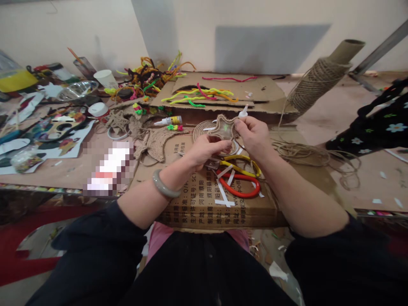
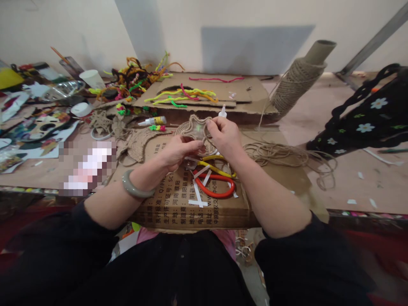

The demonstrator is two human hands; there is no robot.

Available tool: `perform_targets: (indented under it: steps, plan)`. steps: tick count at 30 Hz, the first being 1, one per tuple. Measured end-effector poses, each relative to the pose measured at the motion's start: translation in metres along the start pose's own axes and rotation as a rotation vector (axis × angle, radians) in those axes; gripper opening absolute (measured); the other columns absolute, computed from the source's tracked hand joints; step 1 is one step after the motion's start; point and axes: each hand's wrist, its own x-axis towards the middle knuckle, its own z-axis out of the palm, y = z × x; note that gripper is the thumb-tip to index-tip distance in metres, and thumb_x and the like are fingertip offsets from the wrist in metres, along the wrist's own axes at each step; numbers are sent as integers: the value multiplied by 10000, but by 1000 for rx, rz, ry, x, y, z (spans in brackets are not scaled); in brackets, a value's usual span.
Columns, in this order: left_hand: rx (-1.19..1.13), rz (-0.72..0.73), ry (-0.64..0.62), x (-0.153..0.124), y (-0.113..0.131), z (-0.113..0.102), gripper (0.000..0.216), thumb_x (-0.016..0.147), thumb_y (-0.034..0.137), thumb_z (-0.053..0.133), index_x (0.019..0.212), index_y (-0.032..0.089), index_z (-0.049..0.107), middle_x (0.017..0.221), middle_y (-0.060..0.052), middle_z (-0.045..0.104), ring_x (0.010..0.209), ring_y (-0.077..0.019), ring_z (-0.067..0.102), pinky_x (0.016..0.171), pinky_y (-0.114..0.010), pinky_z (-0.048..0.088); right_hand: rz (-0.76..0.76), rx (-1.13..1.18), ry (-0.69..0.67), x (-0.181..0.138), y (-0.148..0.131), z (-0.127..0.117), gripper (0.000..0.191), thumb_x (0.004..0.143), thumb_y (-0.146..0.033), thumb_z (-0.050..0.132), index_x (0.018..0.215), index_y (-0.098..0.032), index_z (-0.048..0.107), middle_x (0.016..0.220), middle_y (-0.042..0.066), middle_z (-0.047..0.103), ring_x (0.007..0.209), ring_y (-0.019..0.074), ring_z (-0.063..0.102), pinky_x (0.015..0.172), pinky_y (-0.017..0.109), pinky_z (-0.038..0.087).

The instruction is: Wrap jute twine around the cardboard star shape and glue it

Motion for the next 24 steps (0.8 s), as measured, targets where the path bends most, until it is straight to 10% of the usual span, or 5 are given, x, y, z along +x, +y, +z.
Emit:
perform_targets:
  steps: [15, 24]
  plan:
    - [-7, 43, 147, -1, 3, 9, 87, 741, 50, 620, 686, 117, 620, 540, 11, 627, 475, -57, 528, 521, -198, 380, 22, 28, -33, -3, -3, 1, 321, 766, -471, 646, 637, -186, 577, 540, -48, 463, 529, 79, 368, 536, 274, 283]
    - [-32, 24, 66, 0, -2, 5, 107, 746, 216, 716, 753, 125, 659, 645, -9, 680, 578, -86, 612, 578, -213, 426, 18, 22, -12, -2, -3, 1, 359, 756, -515, 643, 627, -190, 563, 547, -43, 471, 536, 84, 380, 538, 276, 292]
